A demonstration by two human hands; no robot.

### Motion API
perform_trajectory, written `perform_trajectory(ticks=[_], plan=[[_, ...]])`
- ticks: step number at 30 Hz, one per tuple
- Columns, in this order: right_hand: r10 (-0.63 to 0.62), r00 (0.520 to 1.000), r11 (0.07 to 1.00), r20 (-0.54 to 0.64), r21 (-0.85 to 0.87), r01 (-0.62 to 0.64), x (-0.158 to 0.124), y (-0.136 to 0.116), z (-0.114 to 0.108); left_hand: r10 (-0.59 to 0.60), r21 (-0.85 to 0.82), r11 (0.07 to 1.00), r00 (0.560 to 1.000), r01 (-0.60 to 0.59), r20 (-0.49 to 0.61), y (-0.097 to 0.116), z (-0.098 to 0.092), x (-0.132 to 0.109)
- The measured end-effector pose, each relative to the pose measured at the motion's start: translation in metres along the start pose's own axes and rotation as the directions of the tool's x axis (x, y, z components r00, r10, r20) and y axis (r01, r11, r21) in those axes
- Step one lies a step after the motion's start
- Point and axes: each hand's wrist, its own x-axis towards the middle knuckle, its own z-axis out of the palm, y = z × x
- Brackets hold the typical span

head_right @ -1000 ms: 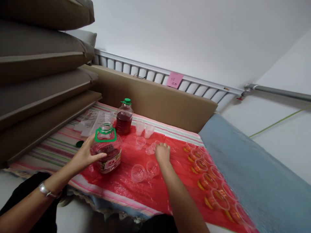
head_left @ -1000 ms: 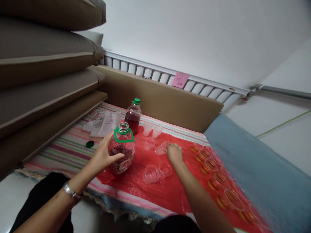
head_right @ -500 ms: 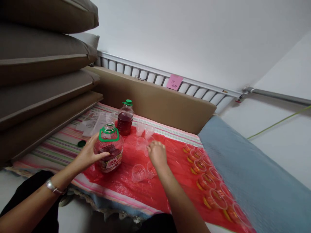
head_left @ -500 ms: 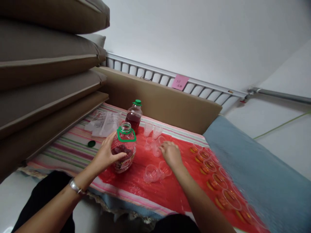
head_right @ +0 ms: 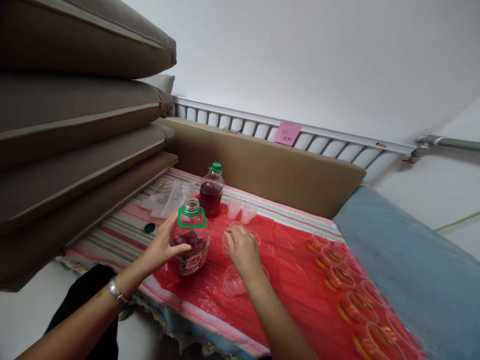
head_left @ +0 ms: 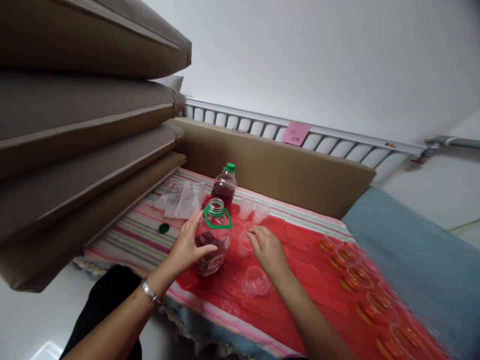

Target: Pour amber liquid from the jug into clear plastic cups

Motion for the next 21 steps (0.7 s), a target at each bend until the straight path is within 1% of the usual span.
perform_trajectory(ticks=[1,2,3,4,5,7,9,10,12,13,15,17,19,21], plan=[[-0.072,0.987,0.990,-0.142,0.106,0.087,0.000,-0.014,-0.011,-0.007,-0.017,1.000,1.000,0.007,0.000,0.000,0.000,0.000],[-0.142,0.955,0.966,-0.262,0.174,0.191,0.001,-0.029,-0.020,-0.017,-0.042,0.999,1.000,0.017,0.000,0.001,0.000,-0.001],[-0.212,0.920,0.938,-0.331,0.197,0.287,0.002,-0.044,-0.026,-0.030,-0.071,0.997,1.000,0.029,-0.001,0.001,-0.001,-0.002],[-0.278,0.894,0.914,-0.352,0.188,0.359,0.003,-0.059,-0.030,-0.046,-0.103,0.994,0.999,0.045,-0.004,0.001,-0.001,-0.004],[-0.332,0.883,0.903,-0.332,0.158,0.399,0.005,-0.073,-0.031,-0.066,-0.136,0.989,0.998,0.064,-0.010,0.000,-0.002,-0.007],[-0.383,0.900,0.912,-0.209,0.065,0.404,0.010,-0.092,-0.028,-0.124,-0.202,0.972,0.992,0.116,-0.028,-0.004,-0.004,-0.014],[-0.374,0.925,0.927,-0.061,-0.030,0.373,0.017,-0.102,-0.023,-0.214,-0.287,0.939,0.976,0.192,-0.049,-0.010,-0.006,-0.024],[-0.368,0.930,0.929,-0.001,-0.052,0.367,0.021,-0.104,-0.022,-0.272,-0.335,0.912,0.961,0.238,-0.058,-0.015,-0.007,-0.030],[-0.354,0.932,0.935,0.078,-0.006,0.356,0.031,-0.104,-0.024,-0.404,-0.439,0.832,0.913,0.340,-0.058,-0.024,-0.007,-0.043],[-0.330,0.939,0.943,0.098,0.070,0.324,0.036,-0.104,-0.026,-0.473,-0.492,0.777,0.880,0.392,-0.046,-0.029,-0.007,-0.049],[-0.227,0.966,0.937,0.121,0.296,0.184,0.048,-0.102,-0.031,-0.598,-0.587,0.648,0.801,0.485,0.001,-0.037,-0.004,-0.062],[-0.089,0.985,0.864,0.145,0.503,0.004,0.059,-0.101,-0.036,-0.687,-0.659,0.517,0.724,0.546,0.061,-0.043,0.000,-0.073],[0.038,0.988,0.783,0.149,0.610,-0.122,0.067,-0.102,-0.041,-0.740,-0.709,0.406,0.662,0.577,0.114,-0.048,0.003,-0.083],[0.130,0.985,0.733,0.111,0.658,-0.171,0.073,-0.103,-0.048,-0.765,-0.742,0.320,0.623,0.589,0.165,-0.052,0.004,-0.089]])
